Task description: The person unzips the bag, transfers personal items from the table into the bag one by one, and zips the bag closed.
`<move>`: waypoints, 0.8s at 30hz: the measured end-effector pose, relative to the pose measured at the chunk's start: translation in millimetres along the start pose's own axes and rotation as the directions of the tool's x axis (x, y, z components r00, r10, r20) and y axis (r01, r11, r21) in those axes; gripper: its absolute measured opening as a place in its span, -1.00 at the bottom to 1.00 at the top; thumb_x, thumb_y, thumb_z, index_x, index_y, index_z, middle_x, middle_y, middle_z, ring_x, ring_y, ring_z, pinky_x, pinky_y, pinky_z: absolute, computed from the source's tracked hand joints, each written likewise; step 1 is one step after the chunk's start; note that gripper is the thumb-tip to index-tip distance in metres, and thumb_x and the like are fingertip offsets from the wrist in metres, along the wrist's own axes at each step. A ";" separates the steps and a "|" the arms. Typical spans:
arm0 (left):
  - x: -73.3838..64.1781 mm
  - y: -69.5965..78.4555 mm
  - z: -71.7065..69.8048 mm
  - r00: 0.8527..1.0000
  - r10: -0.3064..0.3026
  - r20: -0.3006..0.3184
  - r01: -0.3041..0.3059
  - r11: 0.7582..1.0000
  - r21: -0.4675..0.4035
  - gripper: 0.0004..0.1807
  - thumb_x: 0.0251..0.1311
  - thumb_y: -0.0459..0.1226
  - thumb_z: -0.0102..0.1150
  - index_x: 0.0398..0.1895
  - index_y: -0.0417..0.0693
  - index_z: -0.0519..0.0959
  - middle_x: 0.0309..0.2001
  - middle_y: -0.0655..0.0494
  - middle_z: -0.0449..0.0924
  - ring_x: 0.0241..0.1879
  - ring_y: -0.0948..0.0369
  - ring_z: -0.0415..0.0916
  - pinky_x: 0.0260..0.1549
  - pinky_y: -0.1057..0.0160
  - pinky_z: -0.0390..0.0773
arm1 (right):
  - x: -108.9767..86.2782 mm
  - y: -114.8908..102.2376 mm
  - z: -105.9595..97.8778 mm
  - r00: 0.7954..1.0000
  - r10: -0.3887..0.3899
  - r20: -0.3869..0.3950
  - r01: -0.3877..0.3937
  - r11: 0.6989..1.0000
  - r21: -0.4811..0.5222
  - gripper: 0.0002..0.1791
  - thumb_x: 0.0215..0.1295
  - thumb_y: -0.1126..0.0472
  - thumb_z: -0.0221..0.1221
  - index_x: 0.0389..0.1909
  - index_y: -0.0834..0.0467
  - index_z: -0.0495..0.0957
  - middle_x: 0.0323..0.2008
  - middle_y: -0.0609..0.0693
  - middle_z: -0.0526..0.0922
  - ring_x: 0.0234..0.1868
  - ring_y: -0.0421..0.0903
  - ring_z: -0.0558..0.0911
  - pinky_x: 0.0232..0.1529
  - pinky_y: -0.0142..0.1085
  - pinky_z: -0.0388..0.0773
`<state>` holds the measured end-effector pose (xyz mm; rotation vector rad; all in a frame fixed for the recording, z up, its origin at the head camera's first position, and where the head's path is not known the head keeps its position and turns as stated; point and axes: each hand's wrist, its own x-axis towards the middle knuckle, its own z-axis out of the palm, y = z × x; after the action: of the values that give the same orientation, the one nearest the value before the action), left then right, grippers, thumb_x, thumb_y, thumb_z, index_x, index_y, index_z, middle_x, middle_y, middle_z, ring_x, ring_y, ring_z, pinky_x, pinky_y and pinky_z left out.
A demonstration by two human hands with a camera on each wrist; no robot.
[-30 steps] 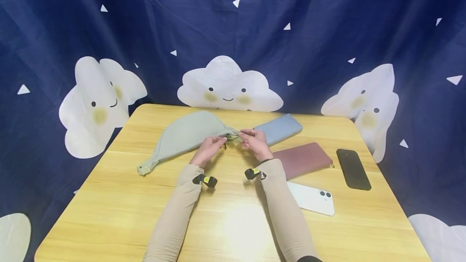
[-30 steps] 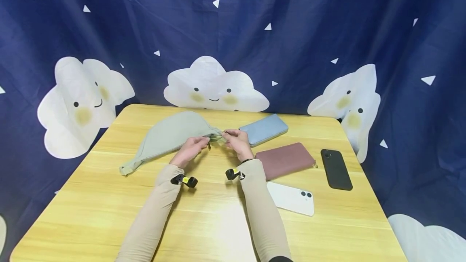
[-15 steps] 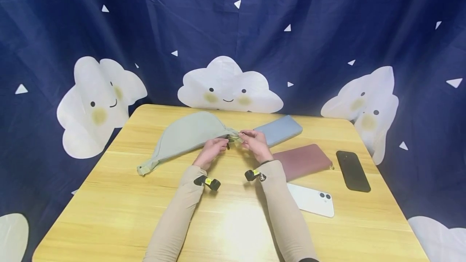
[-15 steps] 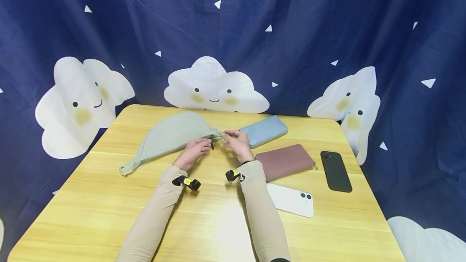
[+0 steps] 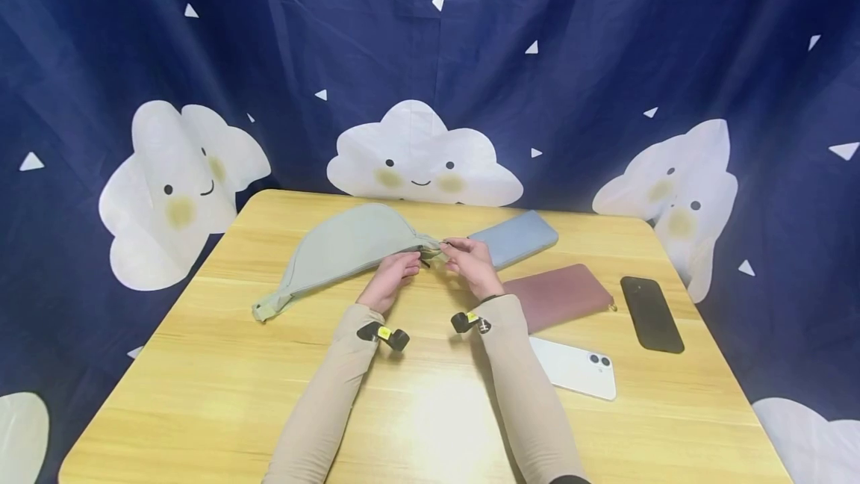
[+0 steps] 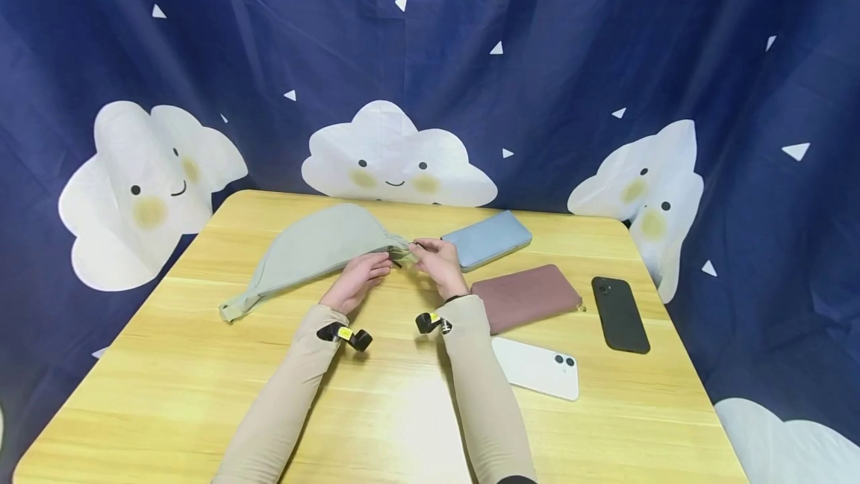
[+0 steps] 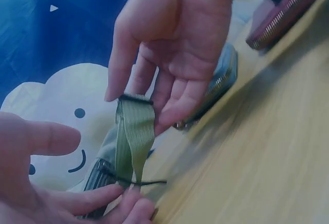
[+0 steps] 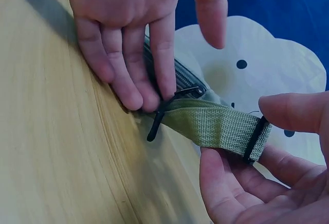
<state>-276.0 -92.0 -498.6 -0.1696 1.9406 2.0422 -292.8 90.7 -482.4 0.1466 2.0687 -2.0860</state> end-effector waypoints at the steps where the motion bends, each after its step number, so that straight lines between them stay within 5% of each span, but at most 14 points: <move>1: 0.4 -0.1 0.1 1.000 -0.004 0.006 0.004 1.000 -0.023 -0.42 0.53 -0.17 -0.01 0.45 -0.36 0.31 0.43 -0.28 0.36 0.42 -0.10 0.35 0.51 -0.04 0.25 | 0.2 0.1 0.2 1.000 0.000 -0.001 0.000 1.000 0.002 -0.54 0.43 0.20 0.26 0.26 0.32 0.55 0.24 0.23 0.58 -0.02 -0.06 0.63 0.29 -0.05 0.58; 8: -0.6 0.5 -0.1 0.999 -0.021 0.034 0.025 0.993 -0.119 -0.39 0.53 -0.15 -0.02 0.49 -0.32 0.25 0.52 -0.23 0.25 0.50 -0.09 0.22 0.57 -0.06 0.09 | 1.0 0.4 1.8 1.000 0.002 -0.003 -0.002 1.000 0.022 -0.55 0.43 0.23 0.25 0.26 0.33 0.55 0.18 0.19 0.60 -0.08 -0.07 0.61 0.31 0.01 0.56; 13: -1.1 0.7 2.2 0.999 -0.031 0.015 0.034 0.961 -0.274 -0.49 0.54 -0.18 -0.08 0.43 -0.27 0.29 0.49 -0.17 0.25 0.47 -0.05 0.20 0.54 0.00 0.06 | 0.4 0.7 4.2 1.000 0.004 0.012 -0.005 1.000 0.027 -0.55 0.43 0.24 0.25 0.26 0.35 0.54 0.19 0.21 0.61 -0.15 -0.14 0.62 0.30 0.00 0.56; 19: -3.1 1.7 4.0 1.000 -0.012 -0.023 0.004 0.952 -0.306 -0.70 0.52 -0.21 -0.03 0.17 -0.15 0.49 0.19 -0.05 0.59 0.21 0.04 0.45 0.25 0.16 0.28 | 2.1 2.9 4.1 1.000 0.002 0.018 -0.002 1.000 0.021 -0.54 0.44 0.24 0.24 0.27 0.34 0.53 0.19 0.20 0.61 -0.11 -0.10 0.63 0.26 -0.04 0.60; 24: -2.8 1.8 1.1 1.000 -0.015 -0.012 0.010 0.946 -0.324 -0.69 0.52 -0.23 -0.02 0.16 -0.21 0.52 -0.08 0.01 0.74 -0.08 0.18 0.64 0.02 0.31 0.48 | 3.3 4.4 2.4 1.000 -0.007 0.012 0.006 1.000 0.014 -0.53 0.43 0.26 0.23 0.29 0.35 0.51 0.18 0.21 0.61 -0.03 0.01 0.62 0.26 -0.01 0.59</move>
<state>-273.8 -91.4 -495.9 -0.2710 1.5922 2.3444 -294.9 88.1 -487.4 0.1297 2.0511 -2.1004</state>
